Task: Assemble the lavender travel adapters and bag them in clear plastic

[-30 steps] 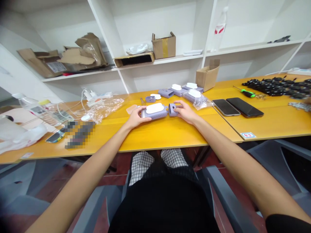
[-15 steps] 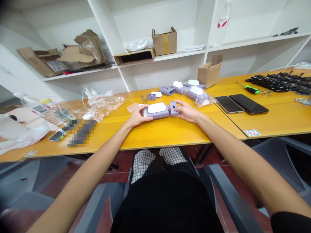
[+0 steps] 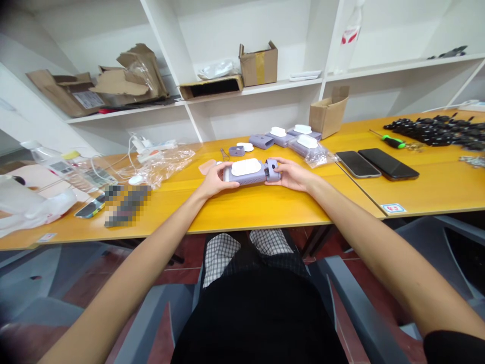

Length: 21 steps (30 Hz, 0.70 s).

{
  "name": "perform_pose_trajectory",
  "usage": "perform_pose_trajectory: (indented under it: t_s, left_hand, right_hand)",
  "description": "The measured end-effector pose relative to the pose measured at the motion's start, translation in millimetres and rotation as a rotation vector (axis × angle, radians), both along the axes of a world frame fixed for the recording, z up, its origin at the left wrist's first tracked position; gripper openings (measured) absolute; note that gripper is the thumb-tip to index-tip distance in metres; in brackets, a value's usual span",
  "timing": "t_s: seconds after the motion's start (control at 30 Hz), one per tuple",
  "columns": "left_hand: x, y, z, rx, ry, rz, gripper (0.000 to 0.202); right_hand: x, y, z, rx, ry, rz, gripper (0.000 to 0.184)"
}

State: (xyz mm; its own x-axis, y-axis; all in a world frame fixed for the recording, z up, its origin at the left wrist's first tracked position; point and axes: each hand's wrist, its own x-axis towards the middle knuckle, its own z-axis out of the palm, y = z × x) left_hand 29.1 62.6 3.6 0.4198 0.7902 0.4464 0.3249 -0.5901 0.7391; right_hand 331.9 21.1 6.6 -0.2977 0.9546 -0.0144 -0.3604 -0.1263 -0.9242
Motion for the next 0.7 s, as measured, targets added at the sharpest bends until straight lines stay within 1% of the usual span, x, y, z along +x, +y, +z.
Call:
perform_pose_trajectory:
  t_s: [0.17,0.23,0.33,0.37,0.53,0.7]
  left_hand:
    - [1.5,-1.9,0.0,-0.023,0.034,-0.063,0.078]
    - [1.3,-2.1,1.0,-0.029,0.040,-0.069,0.077]
    - [0.5,-0.5,1.2,-0.020,0.052,-0.057,0.076]
    - [0.2,0.3,0.8,-0.015,0.057,-0.056,0.076]
    - [0.7,-0.3,0.9,0.006,0.060,-0.064,0.076]
    - [4.5,-7.2,6.0,0.040,0.086,-0.051,0.074]
  right_hand:
    - [0.3,-1.2,-0.5,-0.027,0.023,0.026,0.043]
    - [0.2,-0.6,-0.5,-0.040,0.037,0.030,0.037]
    - [0.1,0.4,-0.5,-0.043,0.044,0.031,0.022]
    - [0.0,0.7,-0.7,-0.039,0.038,0.023,0.020]
    - [0.3,1.8,-3.5,-0.017,0.014,-0.010,0.025]
    - [0.5,2.4,-6.0,0.005,0.006,-0.028,0.039]
